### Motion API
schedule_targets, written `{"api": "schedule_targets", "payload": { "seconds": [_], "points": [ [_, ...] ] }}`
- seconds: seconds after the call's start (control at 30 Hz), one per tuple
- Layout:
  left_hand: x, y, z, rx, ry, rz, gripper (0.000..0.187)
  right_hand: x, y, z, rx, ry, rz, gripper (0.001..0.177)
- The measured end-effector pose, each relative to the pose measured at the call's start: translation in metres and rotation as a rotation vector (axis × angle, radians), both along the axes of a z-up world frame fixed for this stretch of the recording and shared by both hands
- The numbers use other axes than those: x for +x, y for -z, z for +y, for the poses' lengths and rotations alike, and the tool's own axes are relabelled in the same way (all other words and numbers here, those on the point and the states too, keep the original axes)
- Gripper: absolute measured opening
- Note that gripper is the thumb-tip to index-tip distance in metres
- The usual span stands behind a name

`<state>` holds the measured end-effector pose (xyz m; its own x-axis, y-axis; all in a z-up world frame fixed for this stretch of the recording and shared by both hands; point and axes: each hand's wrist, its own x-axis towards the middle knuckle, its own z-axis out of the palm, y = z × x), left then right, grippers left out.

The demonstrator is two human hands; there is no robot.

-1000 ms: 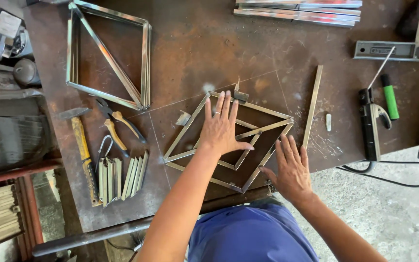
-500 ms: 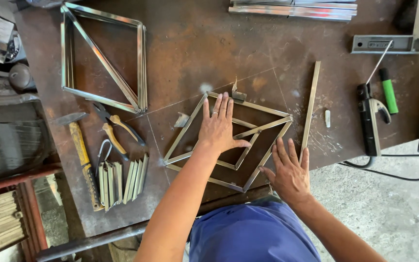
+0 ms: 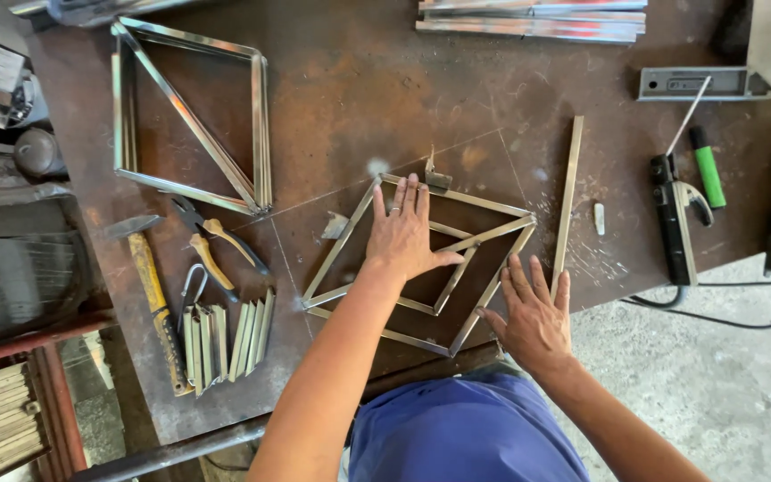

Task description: The person uses an angle grinder to smooth the edges of a square metal frame, then welds the joints of the frame using a welding torch. The person repeatedly positions and tacks the frame pieces together while welding.

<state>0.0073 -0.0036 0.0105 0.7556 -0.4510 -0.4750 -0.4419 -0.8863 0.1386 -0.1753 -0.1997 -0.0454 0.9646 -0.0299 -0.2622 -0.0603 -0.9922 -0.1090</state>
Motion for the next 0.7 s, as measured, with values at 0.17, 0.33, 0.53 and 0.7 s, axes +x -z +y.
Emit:
{"api": "schedule_targets", "payload": {
  "seconds": [0.17,0.33,0.53,0.7],
  "points": [
    [-0.002,0.003,-0.005,-0.003,-0.003,-0.013,0.134,-0.001,0.007,0.001,-0.005,0.002,-0.047,0.094],
    [-0.006,0.011,-0.002,-0.022,0.002,-0.027,0.133,-0.007,0.01,0.004,0.038,0.019,-0.041,0.097],
    [-0.006,0.008,-0.008,-0.029,0.005,-0.079,0.13,-0.004,0.004,0.004,0.048,0.011,-0.102,0.098],
    [-0.007,-0.002,-0.012,0.01,-0.021,-0.078,0.134,-0.003,-0.001,0.007,0.055,0.018,-0.085,0.104]
  ]
}}
